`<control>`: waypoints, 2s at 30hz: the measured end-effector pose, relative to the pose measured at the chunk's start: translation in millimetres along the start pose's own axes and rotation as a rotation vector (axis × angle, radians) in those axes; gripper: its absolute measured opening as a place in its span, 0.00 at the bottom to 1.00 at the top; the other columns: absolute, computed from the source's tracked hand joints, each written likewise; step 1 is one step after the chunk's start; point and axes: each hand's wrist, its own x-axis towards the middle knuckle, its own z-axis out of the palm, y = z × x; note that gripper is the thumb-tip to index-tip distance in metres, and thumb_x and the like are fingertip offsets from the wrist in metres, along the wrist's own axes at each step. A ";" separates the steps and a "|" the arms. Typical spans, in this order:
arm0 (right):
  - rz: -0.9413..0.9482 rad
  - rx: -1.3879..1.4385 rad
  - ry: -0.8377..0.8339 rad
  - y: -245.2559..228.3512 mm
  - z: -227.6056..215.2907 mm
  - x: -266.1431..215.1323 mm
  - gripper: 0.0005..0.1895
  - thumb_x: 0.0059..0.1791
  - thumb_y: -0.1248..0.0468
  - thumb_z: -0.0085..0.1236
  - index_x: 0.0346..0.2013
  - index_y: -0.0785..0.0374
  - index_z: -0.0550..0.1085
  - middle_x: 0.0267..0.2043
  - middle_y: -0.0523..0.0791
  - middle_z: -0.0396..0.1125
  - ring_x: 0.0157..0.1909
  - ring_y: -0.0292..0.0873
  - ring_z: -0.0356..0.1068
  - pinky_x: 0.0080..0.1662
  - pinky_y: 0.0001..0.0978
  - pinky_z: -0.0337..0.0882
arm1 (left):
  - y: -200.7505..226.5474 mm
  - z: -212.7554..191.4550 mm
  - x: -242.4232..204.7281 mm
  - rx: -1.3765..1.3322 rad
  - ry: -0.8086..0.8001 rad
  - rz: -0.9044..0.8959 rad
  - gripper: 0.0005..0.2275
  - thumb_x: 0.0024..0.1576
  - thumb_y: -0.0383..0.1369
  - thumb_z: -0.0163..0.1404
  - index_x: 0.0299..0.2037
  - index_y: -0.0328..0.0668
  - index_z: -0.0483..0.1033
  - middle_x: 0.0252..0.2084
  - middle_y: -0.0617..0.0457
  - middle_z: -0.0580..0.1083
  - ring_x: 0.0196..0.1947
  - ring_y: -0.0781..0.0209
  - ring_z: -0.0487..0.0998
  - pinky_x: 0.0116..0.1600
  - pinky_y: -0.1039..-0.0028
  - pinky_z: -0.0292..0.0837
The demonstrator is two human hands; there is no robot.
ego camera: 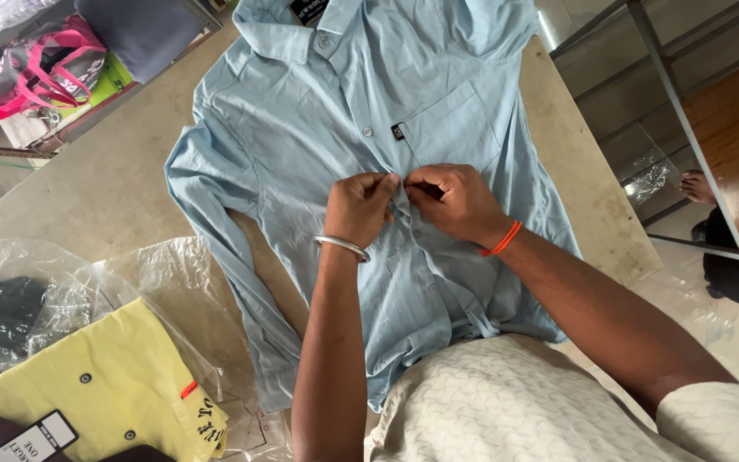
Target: The person buttons up a light blue long-sleeve shirt laid on a table, fastening buttons one at a time from the bottom hem upward, then smooths the fabric with both hands and folds the shirt, bringing the sleeves in and folding the body over on the table.
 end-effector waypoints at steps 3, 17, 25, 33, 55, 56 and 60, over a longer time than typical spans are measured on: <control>0.066 0.011 -0.013 -7.8 -0.3 2.4 0.04 0.50 0.68 0.59 0.39 0.67 0.77 0.29 0.46 0.73 0.27 0.37 0.71 0.32 0.31 0.69 | -9.1 -1.1 2.3 -0.048 0.025 0.019 0.12 0.61 0.34 0.55 0.37 0.27 0.82 0.21 0.56 0.74 0.17 0.71 0.73 0.25 0.78 0.68; 0.057 -0.024 0.051 -3.1 3.9 2.9 0.05 0.51 0.69 0.58 0.39 0.68 0.77 0.31 0.49 0.74 0.29 0.42 0.74 0.34 0.32 0.71 | -11.0 -2.5 -3.1 -0.089 0.094 0.058 0.12 0.63 0.33 0.53 0.36 0.28 0.81 0.25 0.55 0.76 0.19 0.72 0.71 0.26 0.78 0.68; 0.050 -0.021 0.047 -2.7 4.1 2.2 0.04 0.51 0.69 0.57 0.38 0.68 0.76 0.31 0.49 0.74 0.29 0.42 0.74 0.34 0.32 0.71 | -15.3 -4.4 -2.0 -0.077 0.091 0.029 0.12 0.63 0.34 0.53 0.37 0.28 0.81 0.26 0.54 0.78 0.18 0.72 0.71 0.25 0.78 0.67; 0.060 -0.006 0.075 -3.4 5.9 0.3 0.04 0.51 0.69 0.58 0.38 0.68 0.77 0.30 0.48 0.74 0.29 0.40 0.73 0.34 0.31 0.71 | -16.3 -6.3 -5.6 -0.158 0.129 0.044 0.11 0.64 0.33 0.51 0.40 0.29 0.81 0.30 0.53 0.80 0.20 0.71 0.74 0.25 0.78 0.68; 0.008 -0.864 0.106 9.7 -6.5 23.8 0.38 0.54 0.42 0.52 0.77 0.48 0.60 0.82 0.53 0.41 0.81 0.62 0.38 0.68 0.78 0.35 | -8.1 -31.6 -18.1 1.153 0.499 0.208 0.34 0.60 0.54 0.45 0.76 0.53 0.53 0.79 0.46 0.48 0.78 0.42 0.43 0.74 0.40 0.34; 0.007 -0.860 0.106 8.4 -7.5 29.6 0.38 0.54 0.42 0.52 0.76 0.49 0.59 0.81 0.54 0.41 0.80 0.62 0.38 0.68 0.77 0.35 | -6.8 -33.3 -14.6 1.161 0.502 0.209 0.34 0.60 0.54 0.45 0.76 0.53 0.53 0.79 0.46 0.48 0.78 0.42 0.43 0.74 0.40 0.34; -0.081 -0.815 0.169 24.7 -10.5 27.5 0.40 0.57 0.43 0.51 0.77 0.61 0.56 0.79 0.56 0.44 0.80 0.64 0.40 0.69 0.73 0.36 | -5.6 -35.3 -8.4 1.158 0.494 0.202 0.34 0.62 0.54 0.44 0.76 0.52 0.52 0.79 0.47 0.46 0.78 0.42 0.42 0.74 0.39 0.33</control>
